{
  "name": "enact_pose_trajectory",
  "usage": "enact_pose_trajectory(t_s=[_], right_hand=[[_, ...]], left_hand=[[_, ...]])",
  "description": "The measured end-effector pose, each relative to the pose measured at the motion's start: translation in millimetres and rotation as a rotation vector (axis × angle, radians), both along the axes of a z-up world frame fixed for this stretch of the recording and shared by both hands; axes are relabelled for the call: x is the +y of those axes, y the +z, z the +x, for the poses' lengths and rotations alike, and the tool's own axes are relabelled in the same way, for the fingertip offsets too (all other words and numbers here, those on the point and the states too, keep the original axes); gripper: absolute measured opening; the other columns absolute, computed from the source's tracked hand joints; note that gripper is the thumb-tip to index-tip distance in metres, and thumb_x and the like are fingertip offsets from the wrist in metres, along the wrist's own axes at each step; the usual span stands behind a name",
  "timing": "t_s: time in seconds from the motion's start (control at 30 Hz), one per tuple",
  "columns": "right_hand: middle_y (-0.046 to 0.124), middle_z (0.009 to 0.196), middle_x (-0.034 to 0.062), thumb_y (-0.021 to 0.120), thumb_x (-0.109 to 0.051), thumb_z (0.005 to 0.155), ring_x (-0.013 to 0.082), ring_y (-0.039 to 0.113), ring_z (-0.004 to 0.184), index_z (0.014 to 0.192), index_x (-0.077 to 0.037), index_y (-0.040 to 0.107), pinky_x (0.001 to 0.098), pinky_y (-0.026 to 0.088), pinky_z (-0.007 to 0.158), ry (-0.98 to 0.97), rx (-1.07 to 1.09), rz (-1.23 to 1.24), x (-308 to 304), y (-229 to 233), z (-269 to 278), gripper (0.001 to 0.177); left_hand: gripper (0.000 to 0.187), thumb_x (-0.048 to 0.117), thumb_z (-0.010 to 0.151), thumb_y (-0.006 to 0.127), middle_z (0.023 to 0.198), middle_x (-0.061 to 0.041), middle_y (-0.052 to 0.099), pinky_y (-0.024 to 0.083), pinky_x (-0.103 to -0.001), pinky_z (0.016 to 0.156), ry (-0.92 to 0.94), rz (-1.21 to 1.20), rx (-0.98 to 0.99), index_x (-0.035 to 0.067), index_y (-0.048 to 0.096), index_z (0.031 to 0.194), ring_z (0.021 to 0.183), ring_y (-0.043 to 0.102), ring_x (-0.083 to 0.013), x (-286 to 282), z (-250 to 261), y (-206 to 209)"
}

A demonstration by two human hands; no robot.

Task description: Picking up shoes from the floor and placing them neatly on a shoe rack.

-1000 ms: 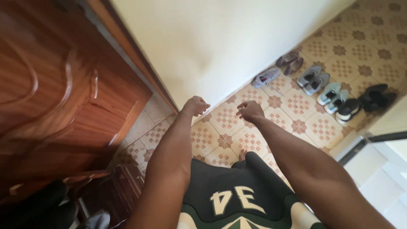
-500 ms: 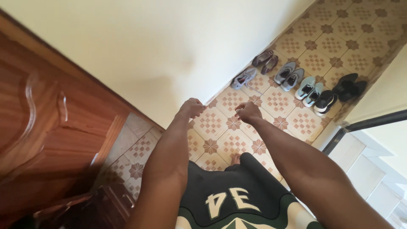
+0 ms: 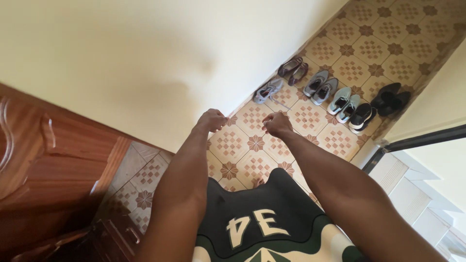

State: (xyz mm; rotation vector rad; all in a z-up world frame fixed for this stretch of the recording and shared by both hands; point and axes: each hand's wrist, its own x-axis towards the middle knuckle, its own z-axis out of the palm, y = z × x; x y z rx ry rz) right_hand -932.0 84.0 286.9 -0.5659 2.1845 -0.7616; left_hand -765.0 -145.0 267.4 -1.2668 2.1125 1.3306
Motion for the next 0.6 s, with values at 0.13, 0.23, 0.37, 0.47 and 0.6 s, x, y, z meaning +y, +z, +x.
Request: enact_pose_trajectory(t_s=[0.13, 0.23, 0.37, 0.47, 0.6], right_hand=[[0.082, 0.093, 0.0074, 0.060, -0.011, 0.089, 0.0134, 0.077, 0.075, 0.112, -0.004, 0.075, 0.0285, 0.059, 0.078, 0.006, 0.015, 0.011, 8.4, -1.7, -14.6, 0.028], [0.081, 0.093, 0.0077, 0.061, -0.012, 0.089, 0.0135, 0.076, 0.076, 0.112, -0.004, 0.074, 0.0299, 0.059, 0.079, -0.026, 0.006, 0.006, 17.8, 6.6, -25.7, 0.027], [0.081, 0.092, 0.0061, 0.061, -0.013, 0.090, 0.0126, 0.076, 0.075, 0.112, -0.005, 0.074, 0.0301, 0.058, 0.077, -0.046, -0.003, 0.005, 34.3, 6.2, -39.2, 0.027], [0.081, 0.091, 0.0064, 0.062, -0.013, 0.089, 0.0128, 0.075, 0.073, 0.111, -0.005, 0.074, 0.0294, 0.058, 0.075, -0.074, -0.011, -0.012, 43.8, -3.3, -54.4, 0.026], [0.080, 0.088, 0.0050, 0.060, -0.016, 0.093, 0.0126, 0.074, 0.070, 0.111, -0.008, 0.074, 0.0282, 0.057, 0.070, -0.095, -0.038, -0.049, 50.0, -6.2, -68.7, 0.024]], left_hand=[[0.034, 0.040, 0.091, 0.074, 0.086, -0.006, 0.076, 0.059, -0.031, 0.065, -0.011, -0.067, 0.000, 0.009, 0.075, 0.104, 0.074, 0.070, -0.0142, 13.9, -13.3, 10.7], [0.034, 0.041, 0.092, 0.072, 0.085, -0.006, 0.075, 0.057, -0.032, 0.064, -0.018, -0.035, -0.028, 0.009, 0.074, 0.103, 0.072, 0.068, -0.0147, 22.9, -30.3, 19.8], [0.038, 0.043, 0.089, 0.077, 0.085, -0.006, 0.074, 0.057, -0.030, 0.064, -0.049, -0.080, -0.056, 0.007, 0.073, 0.101, 0.073, 0.067, -0.0140, 39.5, -47.0, 31.0], [0.037, 0.042, 0.090, 0.076, 0.086, -0.006, 0.075, 0.057, -0.031, 0.065, -0.061, -0.077, -0.051, 0.008, 0.072, 0.102, 0.073, 0.068, -0.0146, 41.6, -64.4, 18.1], [0.035, 0.039, 0.089, 0.075, 0.089, -0.003, 0.075, 0.060, -0.033, 0.067, -0.038, -0.062, -0.032, 0.010, 0.069, 0.108, 0.076, 0.071, -0.0145, 44.7, -80.6, 9.6]])
